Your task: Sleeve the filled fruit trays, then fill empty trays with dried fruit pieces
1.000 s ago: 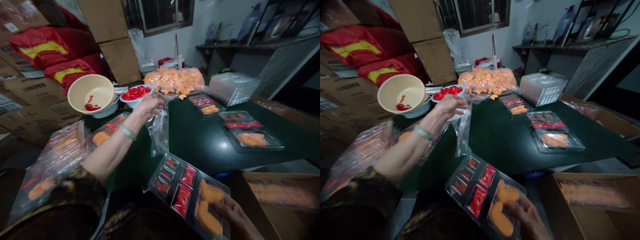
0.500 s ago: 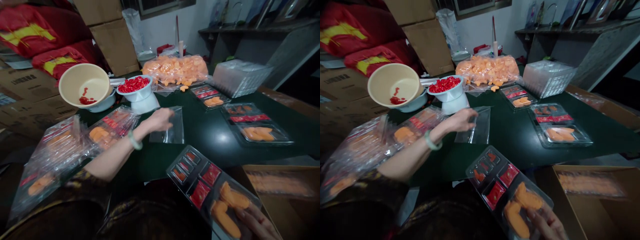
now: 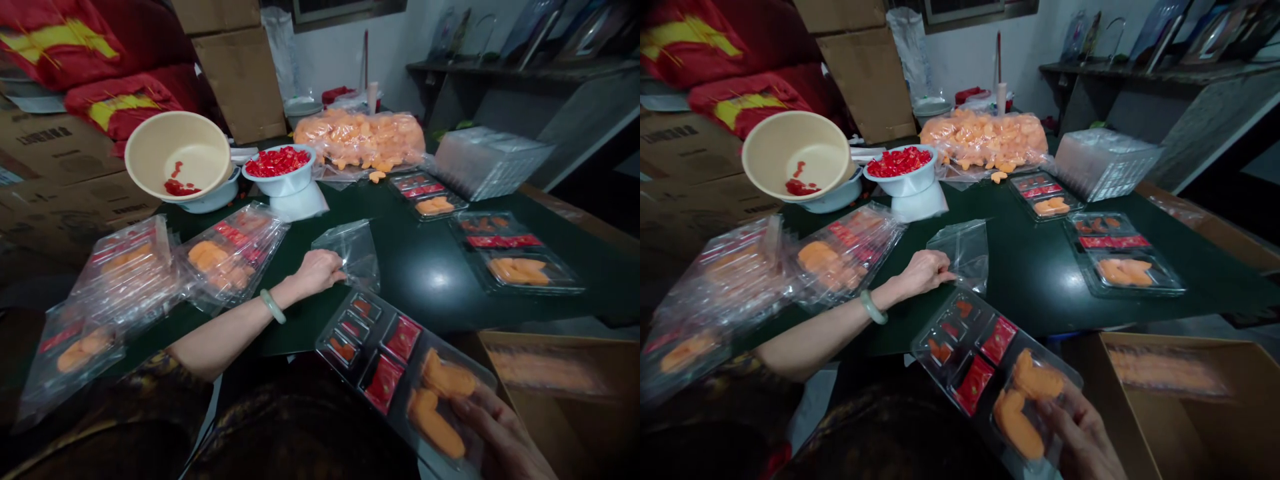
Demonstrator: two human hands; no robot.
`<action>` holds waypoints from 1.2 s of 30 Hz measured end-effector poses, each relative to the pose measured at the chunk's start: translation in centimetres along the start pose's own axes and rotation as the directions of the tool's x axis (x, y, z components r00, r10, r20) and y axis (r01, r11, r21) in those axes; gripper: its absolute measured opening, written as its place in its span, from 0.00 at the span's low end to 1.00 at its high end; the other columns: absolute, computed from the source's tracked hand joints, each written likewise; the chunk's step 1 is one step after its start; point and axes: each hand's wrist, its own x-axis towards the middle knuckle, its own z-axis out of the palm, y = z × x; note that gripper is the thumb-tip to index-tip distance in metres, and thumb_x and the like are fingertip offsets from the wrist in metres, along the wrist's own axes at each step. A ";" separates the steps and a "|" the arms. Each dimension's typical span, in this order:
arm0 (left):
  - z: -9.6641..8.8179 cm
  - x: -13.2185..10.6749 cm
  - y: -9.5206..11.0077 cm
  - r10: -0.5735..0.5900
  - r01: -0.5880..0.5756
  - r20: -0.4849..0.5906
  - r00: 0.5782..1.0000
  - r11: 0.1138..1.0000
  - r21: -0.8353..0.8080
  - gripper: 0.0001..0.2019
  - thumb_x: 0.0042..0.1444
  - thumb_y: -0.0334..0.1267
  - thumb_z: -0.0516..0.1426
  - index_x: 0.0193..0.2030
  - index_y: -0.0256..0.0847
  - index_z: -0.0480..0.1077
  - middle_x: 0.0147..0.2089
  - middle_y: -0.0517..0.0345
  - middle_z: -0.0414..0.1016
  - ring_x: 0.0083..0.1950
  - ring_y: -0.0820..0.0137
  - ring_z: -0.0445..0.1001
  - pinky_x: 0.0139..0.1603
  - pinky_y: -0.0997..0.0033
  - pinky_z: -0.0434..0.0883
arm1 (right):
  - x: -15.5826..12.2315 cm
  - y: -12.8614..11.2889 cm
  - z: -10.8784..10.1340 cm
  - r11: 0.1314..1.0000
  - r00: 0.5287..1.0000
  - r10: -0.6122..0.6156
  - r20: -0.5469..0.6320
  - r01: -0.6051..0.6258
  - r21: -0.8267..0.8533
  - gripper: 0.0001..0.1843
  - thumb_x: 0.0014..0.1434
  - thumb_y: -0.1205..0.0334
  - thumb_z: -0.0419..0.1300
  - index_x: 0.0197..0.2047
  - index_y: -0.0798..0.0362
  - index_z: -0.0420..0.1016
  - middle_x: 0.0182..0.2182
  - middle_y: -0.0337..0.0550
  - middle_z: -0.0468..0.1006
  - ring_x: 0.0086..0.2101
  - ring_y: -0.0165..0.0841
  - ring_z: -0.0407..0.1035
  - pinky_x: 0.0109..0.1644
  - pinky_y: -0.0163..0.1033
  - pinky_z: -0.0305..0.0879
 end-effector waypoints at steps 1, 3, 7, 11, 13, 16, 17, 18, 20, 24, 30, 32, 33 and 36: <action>0.2 -0.1 0.1 0.001 -0.001 -0.007 1.000 1.000 -0.022 0.18 0.57 0.44 0.54 0.19 0.37 0.60 0.24 0.58 0.66 0.29 0.71 0.66 0.27 0.72 0.56 | -0.1 0.1 0.4 1.000 1.000 0.008 0.019 -0.008 0.007 0.18 0.43 0.58 0.69 0.40 0.51 0.77 0.34 0.46 0.81 0.28 0.40 0.75 0.29 0.39 0.70; 0.6 -0.2 0.2 0.016 -0.017 -0.012 1.000 0.993 -0.116 0.22 0.58 0.48 0.53 0.17 0.37 0.59 0.22 0.59 0.65 0.26 0.74 0.64 0.27 0.73 0.55 | 0.0 0.4 0.9 0.999 1.000 -0.007 0.024 0.006 0.037 0.25 0.43 0.59 0.70 0.47 0.49 0.75 0.34 0.46 0.81 0.30 0.41 0.76 0.31 0.39 0.71; 0.4 -0.3 -0.1 0.103 -0.084 0.035 0.994 0.931 -0.354 0.22 0.62 0.43 0.46 0.18 0.36 0.61 0.21 0.61 0.63 0.24 0.77 0.61 0.27 0.75 0.57 | 0.5 1.1 0.9 0.994 0.999 -0.048 -0.010 0.049 0.098 0.34 0.43 0.62 0.70 0.54 0.49 0.69 0.34 0.46 0.81 0.30 0.40 0.76 0.31 0.38 0.71; -0.4 -0.5 -0.5 0.183 -0.122 0.130 0.974 0.917 -0.381 0.12 0.53 0.31 0.50 0.20 0.35 0.65 0.24 0.61 0.67 0.25 0.77 0.62 0.28 0.76 0.59 | 0.7 1.3 0.3 0.989 0.998 -0.062 -0.018 0.064 0.131 0.32 0.42 0.64 0.70 0.53 0.50 0.70 0.34 0.46 0.81 0.30 0.40 0.76 0.30 0.38 0.72; -0.6 -0.7 -0.3 0.182 -0.120 0.135 0.974 0.921 -0.369 0.08 0.47 0.27 0.51 0.20 0.36 0.64 0.26 0.60 0.68 0.26 0.76 0.63 0.29 0.76 0.59 | 0.7 1.4 -0.1 0.987 0.997 -0.070 -0.015 0.071 0.144 0.29 0.43 0.64 0.70 0.50 0.49 0.72 0.34 0.45 0.81 0.30 0.39 0.76 0.31 0.37 0.72; -0.5 -1.0 0.5 0.176 -0.137 0.100 0.979 0.940 -0.313 0.05 0.44 0.25 0.52 0.22 0.37 0.63 0.30 0.58 0.69 0.33 0.71 0.64 0.34 0.72 0.60 | 0.7 1.5 -0.4 0.985 0.997 -0.079 -0.006 0.079 0.151 0.26 0.43 0.64 0.70 0.48 0.48 0.74 0.35 0.44 0.81 0.31 0.37 0.76 0.32 0.36 0.72; -0.4 -1.2 0.9 0.183 -0.155 0.081 0.980 0.951 -0.267 0.05 0.45 0.25 0.52 0.23 0.37 0.63 0.31 0.57 0.68 0.35 0.70 0.64 0.36 0.70 0.60 | 0.8 1.6 -0.4 0.985 0.997 -0.080 -0.005 0.080 0.151 0.26 0.43 0.65 0.70 0.48 0.48 0.74 0.35 0.44 0.81 0.31 0.37 0.76 0.33 0.36 0.72; -0.3 -1.3 1.2 0.195 -0.178 0.060 0.979 0.961 -0.212 0.05 0.46 0.25 0.52 0.24 0.37 0.63 0.32 0.56 0.68 0.36 0.68 0.64 0.37 0.69 0.60 | 0.8 1.7 -0.4 0.985 0.997 -0.082 -0.006 0.082 0.150 0.26 0.42 0.65 0.70 0.47 0.48 0.74 0.35 0.44 0.81 0.31 0.37 0.76 0.33 0.36 0.72; -0.2 -1.7 1.8 0.233 -0.231 0.010 0.972 0.967 -0.110 0.05 0.50 0.26 0.51 0.26 0.37 0.63 0.35 0.55 0.69 0.38 0.67 0.65 0.40 0.66 0.60 | 0.8 1.8 -0.3 0.985 0.997 -0.080 -0.012 0.081 0.149 0.26 0.42 0.65 0.71 0.47 0.49 0.74 0.34 0.44 0.81 0.31 0.37 0.76 0.33 0.36 0.72; -0.2 -2.7 2.0 0.300 -0.317 -0.140 0.944 0.940 -0.122 0.08 0.60 0.30 0.47 0.32 0.36 0.66 0.42 0.51 0.69 0.43 0.67 0.66 0.44 0.66 0.62 | 0.9 2.0 -0.4 0.979 0.993 -0.089 -0.079 0.102 0.178 0.23 0.38 0.65 0.72 0.41 0.52 0.76 0.33 0.45 0.80 0.28 0.37 0.75 0.28 0.35 0.71; -0.3 -3.8 2.2 0.275 -0.321 -0.242 0.930 0.931 -0.172 0.10 0.61 0.32 0.47 0.37 0.38 0.70 0.42 0.51 0.68 0.44 0.68 0.67 0.43 0.69 0.65 | 1.4 2.4 0.2 0.949 0.968 -0.152 -0.200 0.200 0.242 0.22 0.35 0.65 0.73 0.37 0.53 0.75 0.29 0.39 0.79 0.27 0.33 0.74 0.26 0.31 0.70; 0.1 -4.0 2.3 0.175 -0.221 -0.260 0.950 0.962 -0.159 0.11 0.61 0.32 0.48 0.38 0.38 0.71 0.36 0.53 0.67 0.39 0.69 0.67 0.38 0.71 0.65 | 1.7 2.7 0.7 0.941 0.962 -0.171 -0.212 0.223 0.254 0.22 0.35 0.64 0.72 0.37 0.53 0.75 0.26 0.37 0.78 0.24 0.30 0.72 0.22 0.29 0.67; 0.3 -4.1 2.4 0.130 -0.178 -0.268 0.954 0.970 -0.165 0.11 0.60 0.32 0.48 0.38 0.38 0.72 0.34 0.54 0.67 0.37 0.70 0.66 0.35 0.71 0.65 | 1.9 2.9 1.1 0.937 0.958 -0.179 -0.225 0.236 0.259 0.21 0.36 0.64 0.72 0.37 0.53 0.75 0.26 0.36 0.78 0.23 0.29 0.71 0.22 0.29 0.67; 1.0 -4.3 2.3 0.069 -0.141 -0.285 0.956 0.961 -0.239 0.12 0.60 0.29 0.47 0.40 0.36 0.72 0.33 0.54 0.67 0.34 0.71 0.67 0.34 0.72 0.66 | 2.0 3.3 2.2 0.931 0.950 -0.180 -0.256 0.249 0.268 0.24 0.37 0.63 0.71 0.41 0.54 0.75 0.32 0.40 0.80 0.29 0.32 0.74 0.30 0.32 0.71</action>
